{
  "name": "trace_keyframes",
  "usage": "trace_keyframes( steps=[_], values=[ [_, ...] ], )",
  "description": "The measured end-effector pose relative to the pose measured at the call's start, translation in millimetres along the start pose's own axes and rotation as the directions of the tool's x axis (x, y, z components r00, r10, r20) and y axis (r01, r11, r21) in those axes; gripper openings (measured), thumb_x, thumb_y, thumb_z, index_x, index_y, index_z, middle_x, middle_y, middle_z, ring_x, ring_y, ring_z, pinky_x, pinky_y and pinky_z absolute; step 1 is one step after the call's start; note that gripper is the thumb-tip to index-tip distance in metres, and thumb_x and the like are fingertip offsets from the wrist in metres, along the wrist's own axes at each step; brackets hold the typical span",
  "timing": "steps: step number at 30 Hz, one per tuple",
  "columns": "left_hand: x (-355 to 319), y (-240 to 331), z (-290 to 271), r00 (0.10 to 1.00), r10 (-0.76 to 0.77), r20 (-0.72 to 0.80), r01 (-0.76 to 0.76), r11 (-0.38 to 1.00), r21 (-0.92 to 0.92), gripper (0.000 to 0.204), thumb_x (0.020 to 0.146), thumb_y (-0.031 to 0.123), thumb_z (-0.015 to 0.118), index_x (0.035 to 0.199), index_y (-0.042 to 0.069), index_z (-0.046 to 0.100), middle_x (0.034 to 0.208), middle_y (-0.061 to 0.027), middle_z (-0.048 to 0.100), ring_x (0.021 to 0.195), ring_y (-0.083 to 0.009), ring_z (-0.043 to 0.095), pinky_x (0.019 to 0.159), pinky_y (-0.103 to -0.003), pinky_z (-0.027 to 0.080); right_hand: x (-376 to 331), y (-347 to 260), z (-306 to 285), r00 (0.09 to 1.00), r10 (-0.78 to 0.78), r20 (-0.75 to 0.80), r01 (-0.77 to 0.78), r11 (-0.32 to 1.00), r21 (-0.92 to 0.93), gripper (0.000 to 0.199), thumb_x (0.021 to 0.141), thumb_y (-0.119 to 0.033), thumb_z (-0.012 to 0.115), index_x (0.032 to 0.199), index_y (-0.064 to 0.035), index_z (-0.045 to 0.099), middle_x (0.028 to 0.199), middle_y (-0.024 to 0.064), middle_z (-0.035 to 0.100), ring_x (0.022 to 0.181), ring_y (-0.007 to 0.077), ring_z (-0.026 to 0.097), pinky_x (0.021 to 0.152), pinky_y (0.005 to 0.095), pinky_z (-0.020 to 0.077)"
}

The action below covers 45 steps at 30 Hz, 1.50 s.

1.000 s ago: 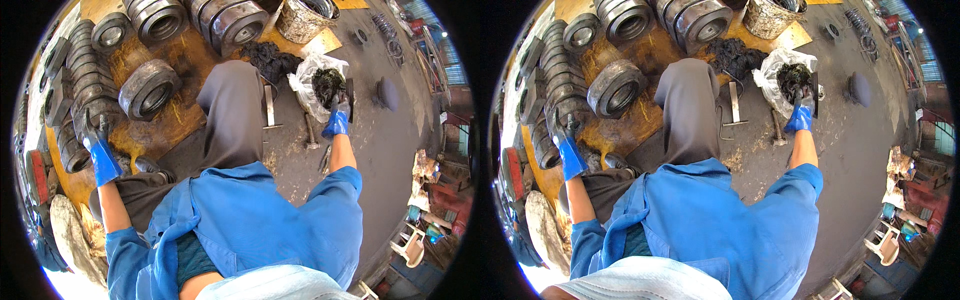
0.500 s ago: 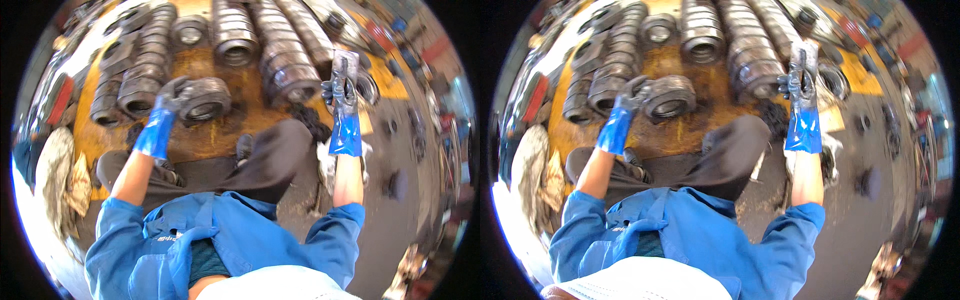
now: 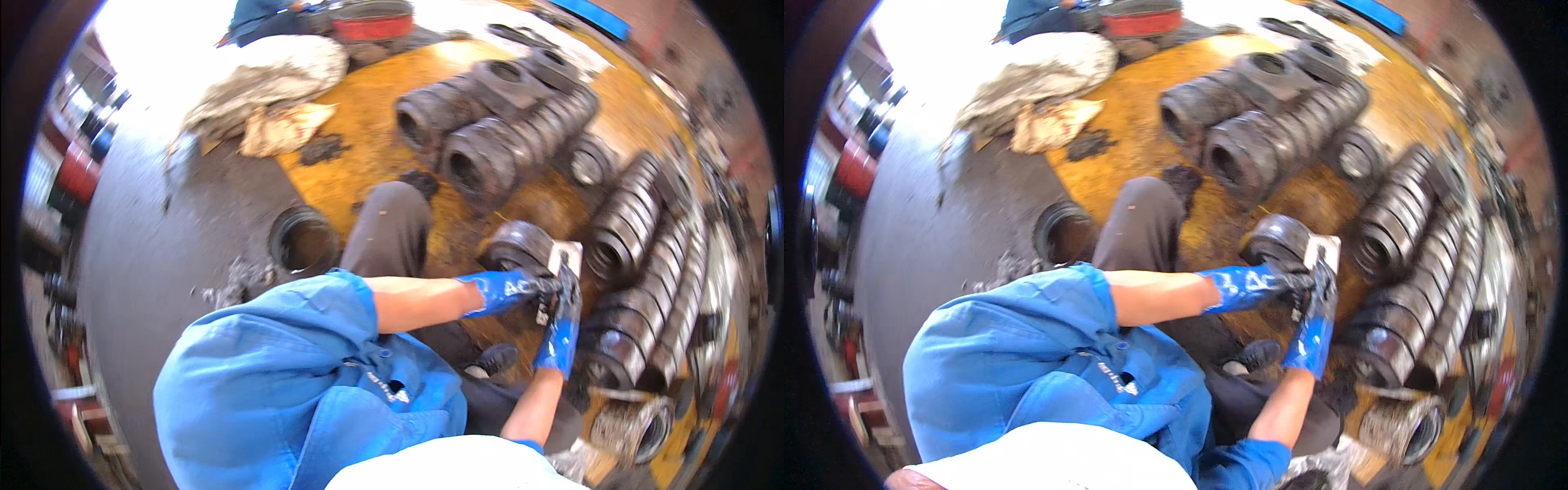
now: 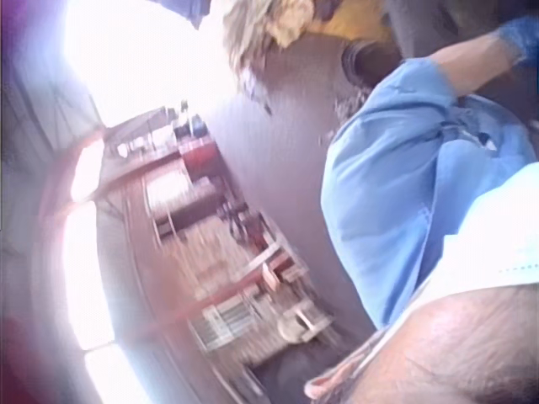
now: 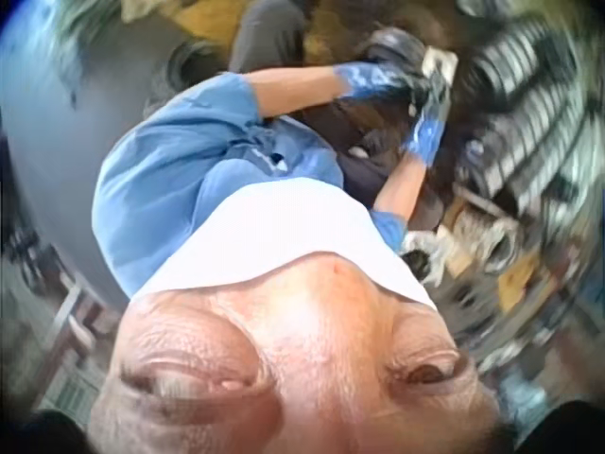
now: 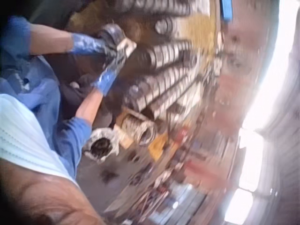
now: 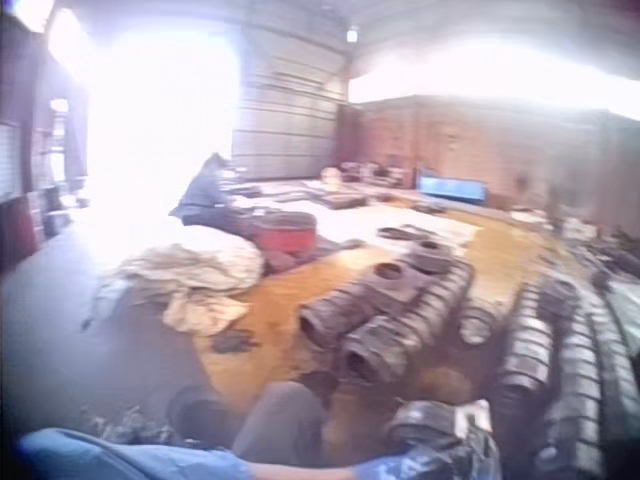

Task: The person sits on the floor and cleans a large, cylindrical metal part using a scraper and a cloth. They scrape off dark residue from the surface and wipe it clean, then use a metal ring to clean the interior of the part.

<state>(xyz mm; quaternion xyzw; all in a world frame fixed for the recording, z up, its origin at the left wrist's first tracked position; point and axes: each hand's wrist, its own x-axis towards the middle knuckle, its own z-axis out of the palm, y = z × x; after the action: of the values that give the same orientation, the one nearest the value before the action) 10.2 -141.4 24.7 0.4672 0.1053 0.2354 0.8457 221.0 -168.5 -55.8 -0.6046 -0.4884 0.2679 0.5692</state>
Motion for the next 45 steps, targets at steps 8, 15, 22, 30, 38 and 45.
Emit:
trace_keyframes(
  steps=[8,15,22,30,38,45],
  values=[
    [-42.2,56.3,-2.4,0.87,-0.467,-0.157,0.291,0.744,-0.601,0.043,0.099,0.044,0.056,0.123,0.009,0.065,0.117,-0.0028,0.067,0.101,-0.0082,0.059,0.095,-0.024,0.045,-14.9,-9.1,13.8,0.985,-0.077,0.154,0.118,0.954,-0.274,0.047,0.093,-0.012,0.063,0.137,0.0001,0.052,0.128,0.015,0.059,0.113,0.0224,0.058,0.097,0.0326,0.0471],
    [-45.7,48.0,-26.4,0.873,-0.484,0.063,0.081,0.016,-0.997,0.047,0.1,0.047,0.052,0.13,0.012,0.063,0.126,-0.0029,0.065,0.106,-0.0098,0.057,0.1,-0.026,0.042,-27.6,-102.8,47.9,0.995,-0.068,0.078,0.103,0.676,-0.729,0.041,0.091,-0.017,0.067,0.129,-0.0051,0.06,0.123,0.0162,0.066,0.114,0.0299,0.064,0.098,0.0387,0.0495],
    [-52.1,82.9,-14.4,0.829,-0.558,0.037,-0.222,-0.389,-0.894,0.045,0.104,0.04,0.048,0.134,0.008,0.057,0.122,-0.001,0.065,0.107,-0.0116,0.058,0.1,-0.029,0.045,-26.2,-54.2,23.4,0.945,-0.117,0.307,0.274,0.797,-0.538,0.045,0.091,-0.011,0.064,0.134,-0.0016,0.055,0.129,0.0191,0.061,0.122,0.0308,0.058,0.104,0.0391,0.0443],
    [-42.5,40.5,-39.8,0.935,-0.343,0.089,0.174,0.225,-0.959,0.032,0.102,0.037,0.053,0.119,0.012,0.063,0.11,-0.0011,0.065,0.098,-0.0079,0.058,0.089,-0.024,0.047,-35.9,-97.8,47.3,0.993,0.099,0.066,-0.026,0.723,-0.69,0.041,0.097,-0.029,0.06,0.134,-0.0119,0.057,0.12,0.0215,0.066,0.11,0.0393,0.065,0.089,0.0449,0.0523],
    [-29.6,36.1,-55.0,0.939,-0.33,0.096,0.222,0.368,-0.903,0.027,0.1,0.031,0.057,0.114,0.009,0.064,0.104,-0.0043,0.068,0.091,-0.0128,0.062,0.081,-0.027,0.052,-34.2,-38.8,37.3,0.968,-0.048,0.247,0.151,0.895,-0.419,0.053,0.093,-0.024,0.061,0.142,-0.0072,0.048,0.128,0.0233,0.061,0.12,0.0364,0.059,0.101,0.042,0.0462],
    [38.3,-21.4,-88.4,0.922,-0.351,0.165,0.374,0.691,-0.619,0.024,0.098,0.026,0.061,0.111,0.006,0.065,0.1,-0.0066,0.07,0.086,-0.017,0.065,0.075,-0.03,0.055,-30.5,-48.4,23.3,0.936,0.261,0.234,-0.222,0.958,-0.182,0.055,0.095,-0.02,0.06,0.145,-0.0054,0.043,0.132,0.0162,0.058,0.117,0.0286,0.058,0.094,0.0381,0.0475]
  ],
)
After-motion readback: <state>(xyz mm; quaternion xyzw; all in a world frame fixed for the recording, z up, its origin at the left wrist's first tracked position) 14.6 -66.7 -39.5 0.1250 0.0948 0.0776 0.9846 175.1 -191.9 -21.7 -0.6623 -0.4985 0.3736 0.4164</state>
